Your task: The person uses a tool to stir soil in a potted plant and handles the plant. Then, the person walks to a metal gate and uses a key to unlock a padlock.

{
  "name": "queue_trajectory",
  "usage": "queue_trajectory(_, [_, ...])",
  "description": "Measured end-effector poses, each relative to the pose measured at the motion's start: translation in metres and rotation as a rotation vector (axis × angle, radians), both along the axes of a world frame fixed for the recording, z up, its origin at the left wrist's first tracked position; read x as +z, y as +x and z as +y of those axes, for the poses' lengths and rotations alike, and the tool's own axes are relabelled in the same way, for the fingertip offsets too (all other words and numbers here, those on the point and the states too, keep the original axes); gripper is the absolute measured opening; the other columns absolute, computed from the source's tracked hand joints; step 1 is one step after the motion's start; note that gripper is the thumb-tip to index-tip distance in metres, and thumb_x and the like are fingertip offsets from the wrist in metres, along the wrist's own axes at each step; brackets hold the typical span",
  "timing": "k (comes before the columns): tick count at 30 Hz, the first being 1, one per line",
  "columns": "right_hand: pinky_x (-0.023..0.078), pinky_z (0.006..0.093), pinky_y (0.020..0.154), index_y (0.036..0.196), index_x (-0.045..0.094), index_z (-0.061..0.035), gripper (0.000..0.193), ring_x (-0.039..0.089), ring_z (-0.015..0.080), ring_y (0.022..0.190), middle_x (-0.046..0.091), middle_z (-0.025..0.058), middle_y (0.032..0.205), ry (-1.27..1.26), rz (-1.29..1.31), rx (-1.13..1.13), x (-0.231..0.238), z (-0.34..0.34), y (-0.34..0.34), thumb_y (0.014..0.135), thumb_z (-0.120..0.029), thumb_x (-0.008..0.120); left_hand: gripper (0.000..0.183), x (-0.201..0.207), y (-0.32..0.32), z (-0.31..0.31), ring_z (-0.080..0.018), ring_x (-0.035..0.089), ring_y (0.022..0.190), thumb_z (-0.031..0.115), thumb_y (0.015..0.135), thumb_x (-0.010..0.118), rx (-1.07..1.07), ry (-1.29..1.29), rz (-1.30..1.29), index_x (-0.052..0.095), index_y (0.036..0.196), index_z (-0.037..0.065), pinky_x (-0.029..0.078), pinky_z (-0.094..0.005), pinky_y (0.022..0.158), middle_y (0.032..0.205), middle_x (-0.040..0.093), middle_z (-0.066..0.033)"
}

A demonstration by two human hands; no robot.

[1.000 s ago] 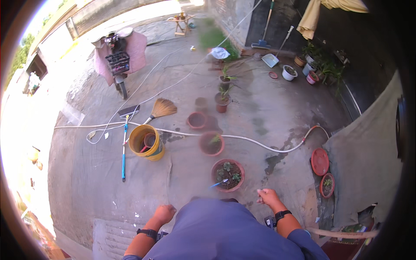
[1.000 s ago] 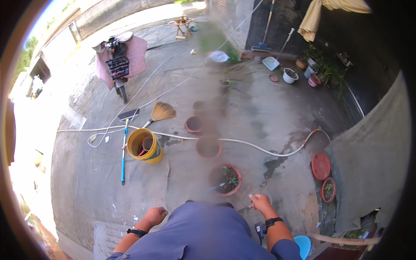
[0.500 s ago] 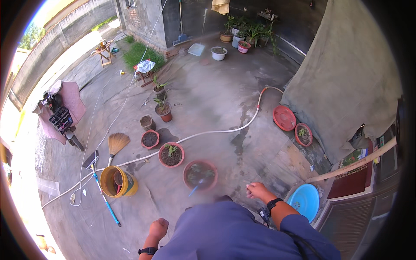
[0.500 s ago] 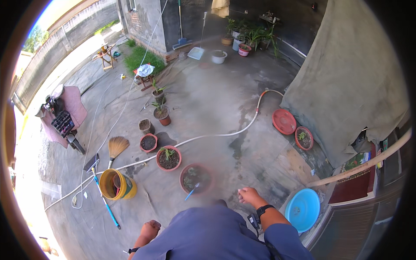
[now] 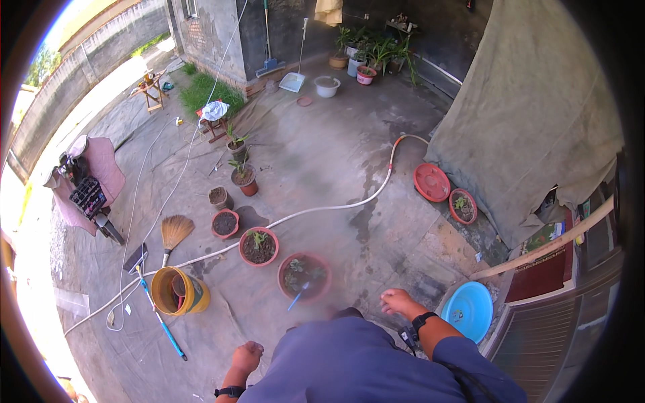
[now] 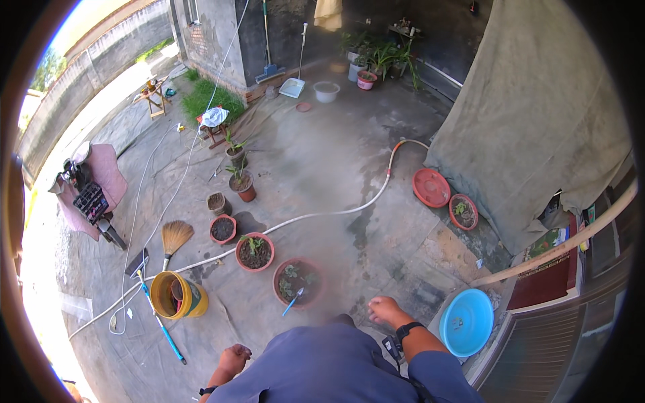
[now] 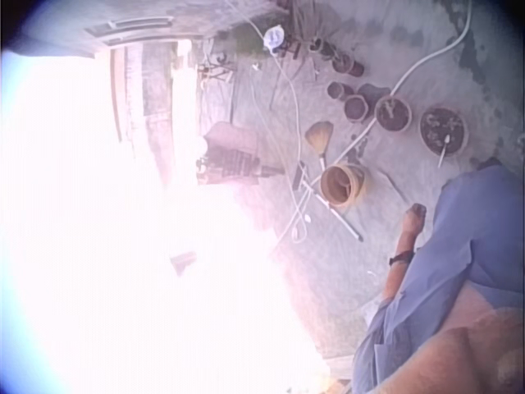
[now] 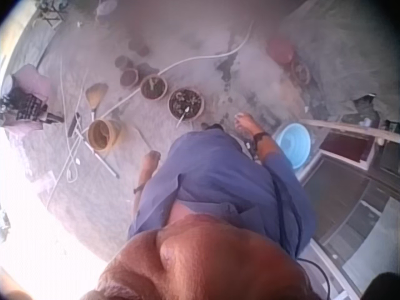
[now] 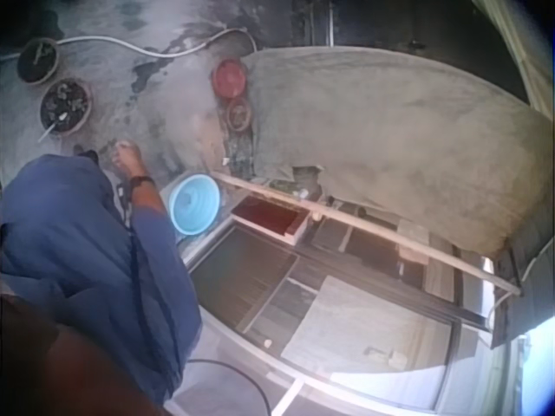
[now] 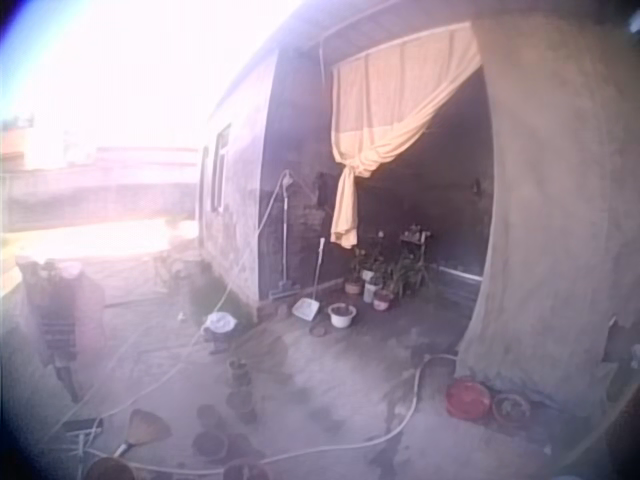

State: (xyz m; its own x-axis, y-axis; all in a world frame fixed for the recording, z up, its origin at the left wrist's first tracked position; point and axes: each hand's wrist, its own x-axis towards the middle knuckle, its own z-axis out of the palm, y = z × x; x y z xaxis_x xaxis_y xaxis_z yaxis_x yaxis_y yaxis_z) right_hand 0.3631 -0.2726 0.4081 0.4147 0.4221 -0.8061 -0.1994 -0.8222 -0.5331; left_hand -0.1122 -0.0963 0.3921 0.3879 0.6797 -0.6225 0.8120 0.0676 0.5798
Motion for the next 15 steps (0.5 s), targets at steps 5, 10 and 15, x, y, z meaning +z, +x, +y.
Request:
queue_trajectory(5, [0.052,0.0285,0.06,0.105,0.061,-0.0032,0.023,0.066,0.018,0.073,0.065,0.0087,0.091,-0.01,-0.017,0.068,-0.003,0.008,0.001,0.09,-0.018,0.051,0.034,0.015,0.007,0.001,-0.0285,0.065,0.084,0.036,0.086,0.052,-0.022,-0.006,0.073,0.067,0.085,0.005,0.05,-0.037,0.077,0.081,0.068,-0.0114])
queue_trajectory(10, [0.052,0.0284,0.057,0.1,0.063,-0.0016,0.023,0.067,0.0181,0.069,0.065,0.01,0.085,-0.027,-0.021,0.158,0.015,0.016,-0.003,0.089,-0.02,0.056,0.037,0.016,0.006,-0.001,-0.0282,0.065,0.083,0.038,0.087,0.051,-0.025,-0.005,0.08,0.066,0.084,0.004,0.049,-0.037,0.077,0.081,0.068,-0.0117])
queue_trajectory(15, [0.052,0.0287,0.052,0.096,0.061,0.0022,0.03,0.067,0.019,0.063,0.064,0.0102,0.082,-0.039,-0.102,0.193,0.011,0.014,0.0,0.088,-0.027,0.06,0.036,0.017,0.007,-0.001,-0.0284,0.065,0.083,0.038,0.088,0.052,0.031,-0.036,0.061,0.066,0.085,0.004,0.049,-0.0368,0.076,0.082,0.068,-0.0116])
